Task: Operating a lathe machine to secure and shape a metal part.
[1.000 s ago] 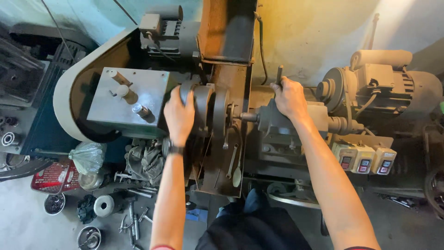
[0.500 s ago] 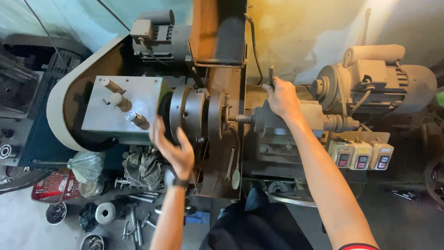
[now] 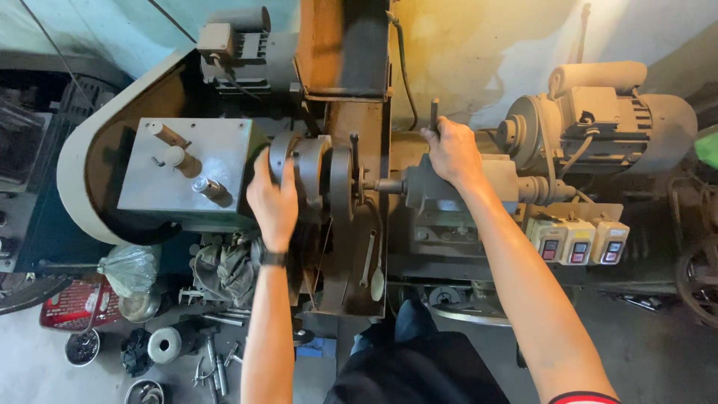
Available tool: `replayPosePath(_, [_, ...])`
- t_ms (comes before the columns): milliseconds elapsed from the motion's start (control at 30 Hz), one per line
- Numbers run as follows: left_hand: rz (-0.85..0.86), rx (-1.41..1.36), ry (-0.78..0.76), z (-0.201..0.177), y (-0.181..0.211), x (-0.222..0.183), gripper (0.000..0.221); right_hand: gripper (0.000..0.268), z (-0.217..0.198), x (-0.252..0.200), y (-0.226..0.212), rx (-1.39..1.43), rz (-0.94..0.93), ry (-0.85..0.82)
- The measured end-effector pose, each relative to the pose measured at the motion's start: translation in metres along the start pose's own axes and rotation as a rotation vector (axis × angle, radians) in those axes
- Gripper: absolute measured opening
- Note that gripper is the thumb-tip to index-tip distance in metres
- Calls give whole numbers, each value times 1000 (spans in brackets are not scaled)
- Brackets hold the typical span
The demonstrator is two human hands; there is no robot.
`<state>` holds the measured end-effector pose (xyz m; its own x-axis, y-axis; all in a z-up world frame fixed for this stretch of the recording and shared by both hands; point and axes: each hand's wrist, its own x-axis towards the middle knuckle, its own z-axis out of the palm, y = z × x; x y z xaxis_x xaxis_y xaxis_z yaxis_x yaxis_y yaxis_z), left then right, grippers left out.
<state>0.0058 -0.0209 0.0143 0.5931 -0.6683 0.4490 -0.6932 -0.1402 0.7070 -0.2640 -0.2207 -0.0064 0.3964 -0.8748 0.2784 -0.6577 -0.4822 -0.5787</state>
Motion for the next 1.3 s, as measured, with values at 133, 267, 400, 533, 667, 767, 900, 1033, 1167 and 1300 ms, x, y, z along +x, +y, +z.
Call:
replayPosePath(133, [190, -81, 231, 10, -27, -75, 46, 27, -2, 2, -6, 34, 7, 12])
replayPosePath(267, [-196, -189, 133, 29, -80, -150, 53, 29, -1, 2, -6, 10, 44, -4])
replayPosePath(400, [-69, -91, 195, 12, -49, -139, 57, 30, -5, 5, -14, -12, 89, -31])
replayPosePath(533, [348, -74, 364, 5, -14, -19, 55, 30, -5, 4, -13, -10, 99, -38])
replayPosePath(667, [29, 97, -168, 19, 2, 74, 43, 28, 0, 0, -3, -9, 50, -8])
replayPosePath(767, [-169, 241, -301, 31, -20, 66, 44, 27, 0, 1, 2, -3, -4, 20])
replayPosePath(900, [-39, 131, -53, 9, -16, 8, 39, 27, -4, 0, -8, 37, 10, 28])
replayPosePath(1033, [45, -60, 130, 11, -25, -58, 43, 28, -3, 1, -7, 35, 23, 14])
replayPosePath(1167, [-41, -124, 191, 31, -70, -130, 54, 29, -3, 2, -6, 18, 34, 3])
replayPosePath(1300, [-279, -99, 4, 34, -90, -160, 60, 30, -9, 2, -20, 2, 92, -14])
